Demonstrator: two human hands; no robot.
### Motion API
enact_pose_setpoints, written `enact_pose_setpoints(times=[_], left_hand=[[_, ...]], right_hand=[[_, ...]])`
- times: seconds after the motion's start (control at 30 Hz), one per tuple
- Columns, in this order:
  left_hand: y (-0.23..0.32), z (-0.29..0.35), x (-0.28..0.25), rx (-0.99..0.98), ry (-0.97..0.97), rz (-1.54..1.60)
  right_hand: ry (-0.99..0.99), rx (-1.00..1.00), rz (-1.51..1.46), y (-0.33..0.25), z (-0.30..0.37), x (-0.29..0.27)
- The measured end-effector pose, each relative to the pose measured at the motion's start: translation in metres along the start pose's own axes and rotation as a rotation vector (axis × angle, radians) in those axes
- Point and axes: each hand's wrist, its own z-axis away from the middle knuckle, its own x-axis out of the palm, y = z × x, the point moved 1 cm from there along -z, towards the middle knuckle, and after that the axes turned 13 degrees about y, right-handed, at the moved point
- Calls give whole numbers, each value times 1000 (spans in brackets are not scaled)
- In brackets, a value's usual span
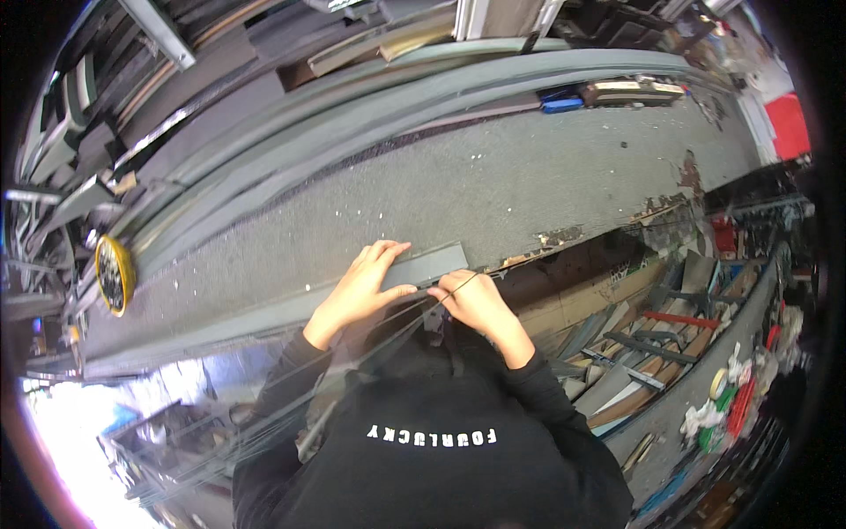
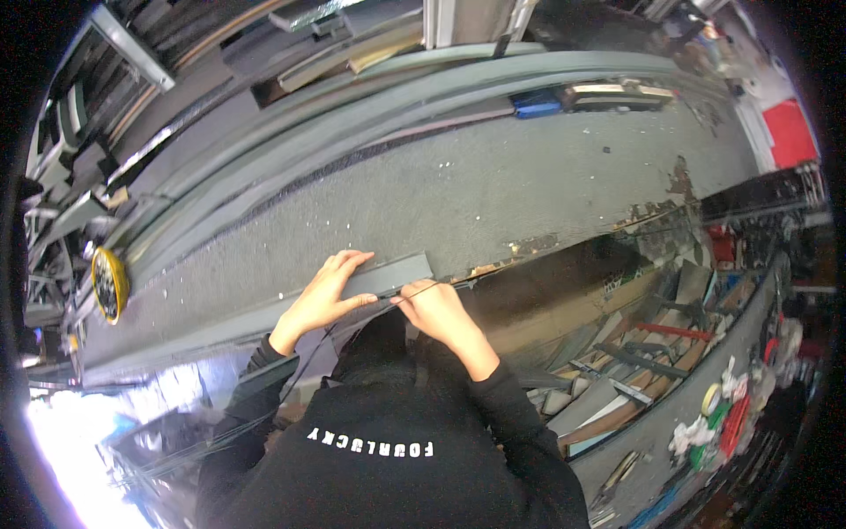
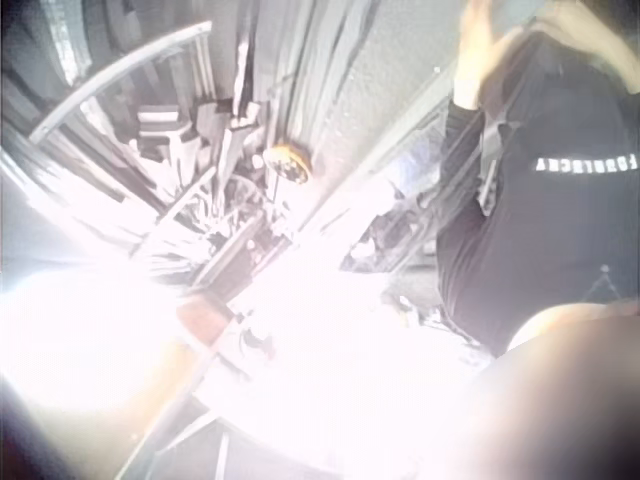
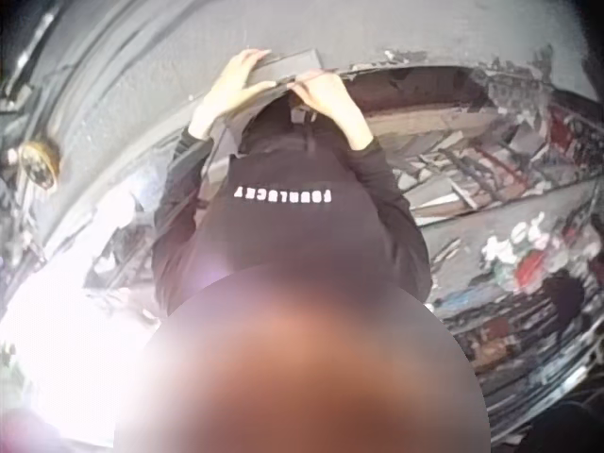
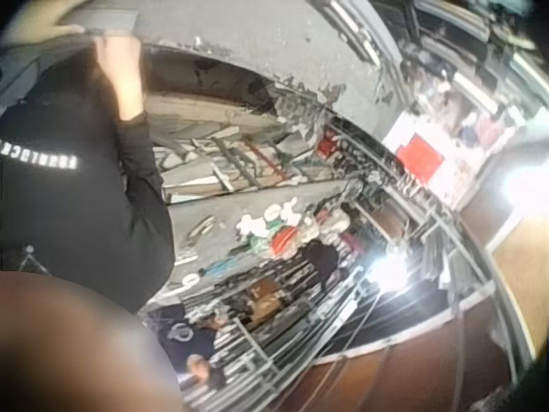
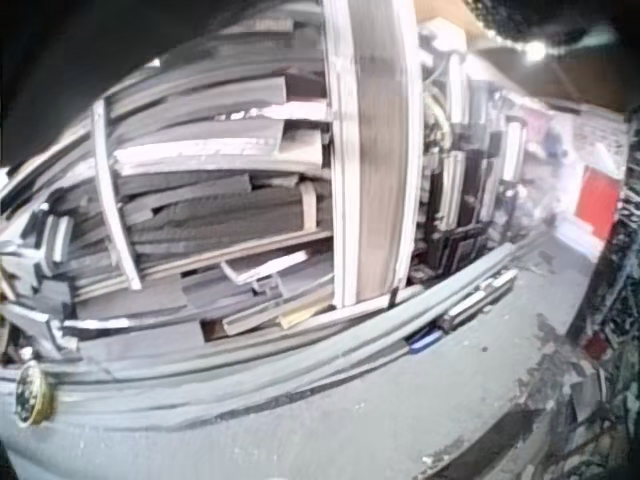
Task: The person assembles window frame components by hand, inserting small black plastic clips into a grey frame profile and aligning parts on a workbench. They handle clips, frame profiles, and a metal rod, occasionally adjusting pieces and moving items on the bench.
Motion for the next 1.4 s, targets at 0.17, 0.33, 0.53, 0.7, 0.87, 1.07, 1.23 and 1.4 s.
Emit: enact_pose_setpoints(times=[0.17, 0.33, 0.53, 0.7, 0.87, 1.07, 1.23, 1.4], left_hand=[[19, 28, 23, 117, 270, -133], [24, 88, 35, -182, -422, 647], [-72, 245, 30, -831, -501, 101], [-140, 389, -52, -1061, -297, -403], [-168, 482, -177, -1151, 631, 499], [-92, 518, -264, -561, 2081, 101], [69, 391, -226, 405, 1339, 307], [99, 174, -72, -46, 113, 728]], right_hand=[[-51, 38, -33, 21, 8, 3], [29, 20, -135, 33, 6, 5], [-29, 114, -155, 36, 4, 9], [43, 93, -139, 35, 5, 13], [70, 118, -104, 34, 7, 16], [107, 121, -118, 33, 8, 18], [164, 67, -97, 31, 8, 19], [208, 89, -112, 31, 11, 20]])
